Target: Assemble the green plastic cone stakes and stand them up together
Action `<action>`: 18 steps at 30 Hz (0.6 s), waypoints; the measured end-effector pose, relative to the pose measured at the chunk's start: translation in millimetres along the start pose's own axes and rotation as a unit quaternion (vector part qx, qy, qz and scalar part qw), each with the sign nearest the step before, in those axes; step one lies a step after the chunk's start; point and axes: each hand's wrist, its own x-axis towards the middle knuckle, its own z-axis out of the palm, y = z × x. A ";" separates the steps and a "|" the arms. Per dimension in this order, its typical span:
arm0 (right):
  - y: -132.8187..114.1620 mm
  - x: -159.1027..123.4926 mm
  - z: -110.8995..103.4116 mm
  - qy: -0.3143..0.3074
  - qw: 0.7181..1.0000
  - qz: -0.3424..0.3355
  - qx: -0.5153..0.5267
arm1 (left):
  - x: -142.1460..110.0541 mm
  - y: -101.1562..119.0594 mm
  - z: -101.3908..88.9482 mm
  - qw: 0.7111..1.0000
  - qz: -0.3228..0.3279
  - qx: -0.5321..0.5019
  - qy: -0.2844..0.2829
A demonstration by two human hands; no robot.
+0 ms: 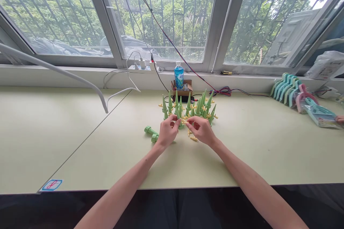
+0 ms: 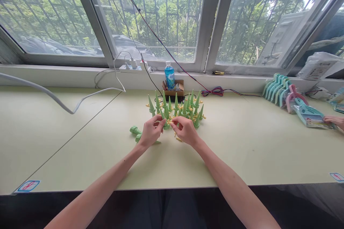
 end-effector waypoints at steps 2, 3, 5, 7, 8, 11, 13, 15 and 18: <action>0.1 -0.1 0.0 -0.005 1.000 -0.002 -0.001 | -0.2 0.3 0.2 1.000 0.004 0.005 -0.003; 0.2 -0.1 0.1 -0.008 1.000 -0.003 -0.001 | -0.2 0.3 0.3 1.000 0.007 0.005 -0.005; 0.7 -0.2 0.3 -0.012 1.000 -0.005 0.001 | -0.3 -0.1 0.5 1.000 0.014 0.006 -0.006; 1.4 -0.3 0.7 -0.015 1.000 -0.006 0.003 | -0.4 -0.8 0.6 1.000 0.019 0.008 -0.005; 1.9 -0.3 0.9 -0.016 1.000 -0.005 0.003 | -0.4 -1.1 0.6 1.000 0.021 0.010 -0.005; 3.2 -0.2 1.6 -0.018 1.000 -0.003 0.003 | -0.5 -2.0 0.6 1.000 0.022 0.011 -0.004; 4.1 -0.2 2.0 -0.018 1.000 -0.001 0.001 | -0.5 -2.2 0.7 1.000 0.017 0.004 -0.006; 4.8 0.0 2.3 -0.018 1.000 0.004 -0.002 | -0.6 -1.9 1.0 1.000 0.010 -0.006 -0.008; 5.6 0.2 2.5 -0.021 1.000 0.011 -0.005 | -1.0 -1.2 1.6 1.000 0.004 -0.018 -0.010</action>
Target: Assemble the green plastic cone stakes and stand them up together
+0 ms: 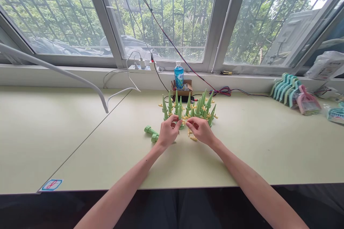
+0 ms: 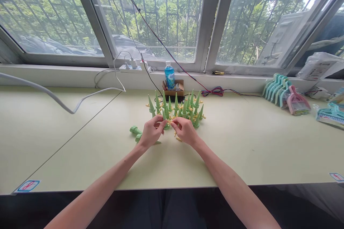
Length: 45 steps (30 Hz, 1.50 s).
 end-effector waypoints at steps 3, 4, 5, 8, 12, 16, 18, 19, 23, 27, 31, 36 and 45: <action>0.2 0.2 -0.2 -0.007 1.000 0.003 -0.002 | -0.3 0.4 0.4 1.000 -0.002 -0.017 -0.004; 0.1 0.2 -0.3 -0.009 1.000 0.004 -0.003 | -0.3 0.4 0.4 1.000 -0.003 -0.024 -0.007; 0.1 0.2 -0.4 -0.009 1.000 0.005 -0.004 | -0.3 0.4 0.3 0.999 -0.003 -0.031 -0.013; 0.9 0.1 0.1 -0.008 1.000 0.009 -0.005 | 0.1 0.7 -0.3 0.998 -0.008 -0.050 -0.031; 3.7 0.0 1.7 -0.015 1.000 0.017 -0.004 | 1.0 1.7 -0.9 0.995 -0.019 -0.081 -0.048; 3.2 0.0 1.6 -0.024 0.999 0.027 0.011 | 2.3 0.7 -0.6 0.994 -0.033 -0.097 -0.040; 1.6 -0.1 0.9 -0.025 0.999 0.032 0.028 | 3.0 -0.7 -0.5 0.994 -0.036 -0.094 -0.029; 0.9 -0.2 0.5 -0.026 0.998 0.033 0.037 | 3.2 -1.5 -0.5 0.995 -0.036 -0.093 -0.024; 0.9 -0.8 0.4 -0.037 0.997 0.031 0.053 | 3.4 -3.3 -0.5 0.996 -0.031 -0.083 -0.018; 2.6 -0.9 1.4 -0.040 0.997 0.028 0.054 | 3.0 -3.4 -0.4 0.997 -0.023 -0.072 -0.020; 1.9 -0.7 1.3 -0.040 0.998 0.028 0.044 | 2.6 -2.6 -0.5 0.997 -0.016 -0.066 -0.021; 3.3 -0.4 1.8 -0.039 0.998 0.031 0.023 | 1.8 -1.7 -0.7 0.997 -0.006 -0.071 -0.031; -0.6 0.0 0.0 -0.049 0.997 0.037 0.046 | 2.7 1.8 -0.3 0.997 -0.021 -0.067 -0.017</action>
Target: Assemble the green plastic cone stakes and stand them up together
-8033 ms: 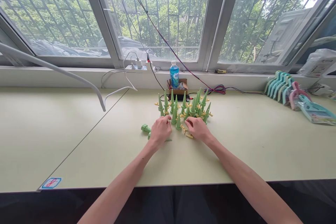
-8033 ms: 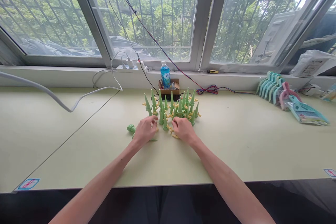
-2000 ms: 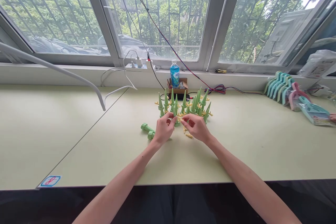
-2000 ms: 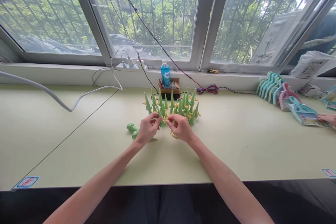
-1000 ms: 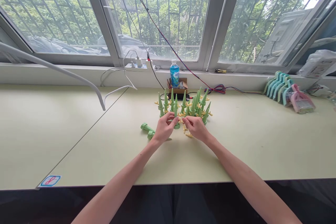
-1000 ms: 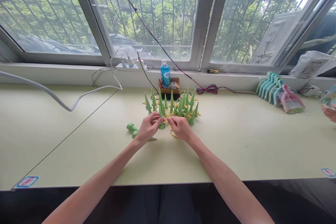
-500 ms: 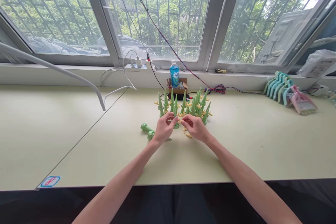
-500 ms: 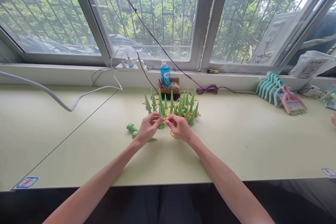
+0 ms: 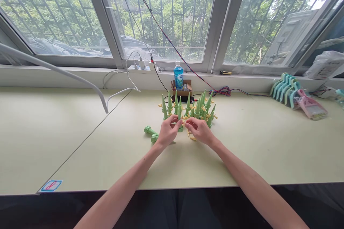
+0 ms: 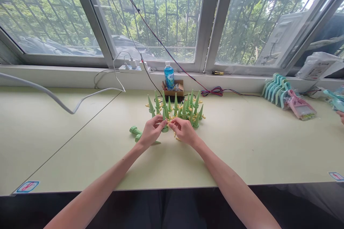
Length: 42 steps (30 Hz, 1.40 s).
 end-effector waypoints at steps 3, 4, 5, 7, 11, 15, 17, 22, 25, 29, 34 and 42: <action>-1.4 -0.5 -0.2 -0.012 1.000 -0.004 0.018 | 0.3 -0.1 -0.1 1.000 0.002 0.002 0.002; -1.3 -0.6 -0.2 -0.015 1.000 -0.005 0.021 | 0.2 -0.3 -0.1 1.000 0.004 0.004 0.000; -1.0 -0.7 0.0 -0.016 1.000 -0.005 0.022 | 0.2 -0.4 -0.1 1.000 0.004 0.005 -0.003; 0.4 -0.7 0.5 -0.016 1.000 -0.005 0.019 | -0.2 -0.5 -0.2 1.000 0.003 0.007 -0.009; 4.5 -0.2 1.6 -0.018 1.000 -0.002 -0.003 | -1.2 -0.5 -0.2 1.000 0.003 0.002 -0.019; 5.8 0.3 2.0 -0.018 1.000 0.008 -0.012 | -1.5 -1.5 -0.2 1.000 0.006 0.000 -0.022; 3.9 0.3 1.5 -0.018 1.000 0.010 -0.008 | -1.2 -1.9 -0.1 1.000 0.005 0.000 -0.018; -1.2 -0.2 0.7 -0.013 1.000 0.004 0.010 | 0.1 -0.7 0.2 1.000 0.004 -0.001 -0.005; -0.5 -0.4 1.2 -0.019 0.999 0.006 0.028 | 0.2 -0.2 0.5 1.000 0.002 0.005 -0.002; 0.9 -0.5 1.7 -0.016 0.999 -0.002 0.027 | -0.2 -1.4 0.9 1.000 0.007 0.016 -0.005; 0.5 -0.2 1.4 -0.017 1.000 -0.003 0.004 | -0.2 -4.4 1.5 1.000 0.017 0.015 -0.007; 7.5 0.7 4.1 -0.019 1.000 0.004 -0.025 | -0.9 -6.2 2.2 0.999 0.028 0.008 -0.020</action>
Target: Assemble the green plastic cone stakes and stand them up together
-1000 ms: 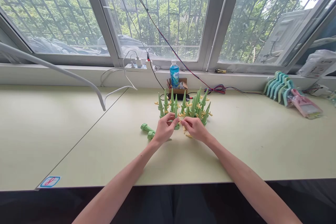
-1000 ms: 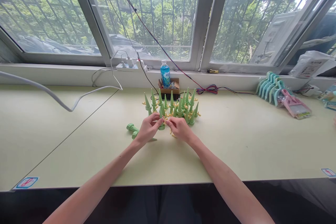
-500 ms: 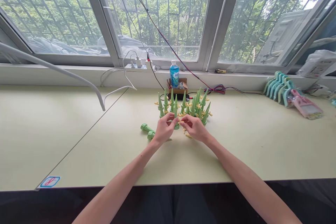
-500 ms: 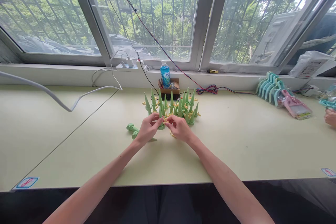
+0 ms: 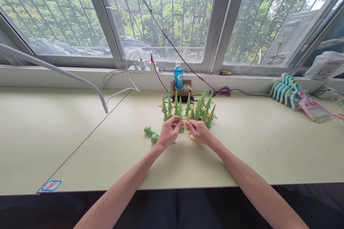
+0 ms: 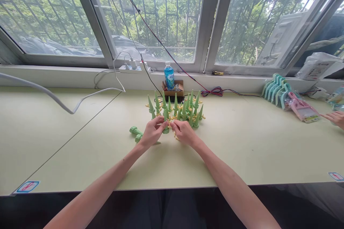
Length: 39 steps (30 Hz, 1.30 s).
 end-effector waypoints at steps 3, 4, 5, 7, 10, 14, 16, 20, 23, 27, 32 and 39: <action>-1.1 -0.1 -0.8 -0.001 1.000 0.005 0.006 | 0.2 1.2 -0.4 1.000 -0.010 -0.001 0.007; -2.5 -0.2 -1.5 -0.003 1.000 0.005 0.012 | 0.4 1.7 -0.6 1.000 -0.013 0.000 0.011; -4.0 -0.3 -2.2 -0.006 1.000 0.004 0.021 | 0.7 2.2 -0.8 1.000 -0.016 0.001 0.016; -7.2 -0.6 -3.4 -0.012 0.999 0.002 0.042 | 1.2 3.0 -1.1 1.000 -0.019 0.003 0.024; -9.5 -1.1 -3.9 -0.015 0.998 0.001 0.061 | 1.6 3.7 -1.5 1.000 -0.020 0.002 0.024; -7.9 -1.5 -3.2 -0.011 0.998 -0.007 0.058 | 1.0 4.0 -2.1 1.000 -0.017 0.001 0.016; -6.2 -1.4 -2.8 -0.009 0.999 -0.008 0.046 | 0.5 4.1 -2.5 1.000 -0.012 0.000 0.012; -2.4 -0.4 -1.7 -0.007 1.000 -0.008 0.022 | 0.0 4.0 -3.2 1.000 0.000 -0.005 -0.003; -0.3 0.3 -0.7 -0.006 1.000 -0.013 0.015 | -0.2 3.4 -3.4 1.000 0.006 -0.007 -0.011; -0.9 0.1 -0.6 -0.007 1.000 -0.008 0.017 | -0.1 3.1 -2.9 1.000 0.005 -0.008 -0.010; -5.4 -1.4 -2.1 -0.003 1.000 -0.001 0.024 | 1.1 3.3 -2.3 1.000 -0.010 0.003 0.014; -4.4 -1.6 -2.0 0.002 0.998 -0.005 0.058 | 1.2 3.7 -1.7 1.000 -0.022 -0.002 0.022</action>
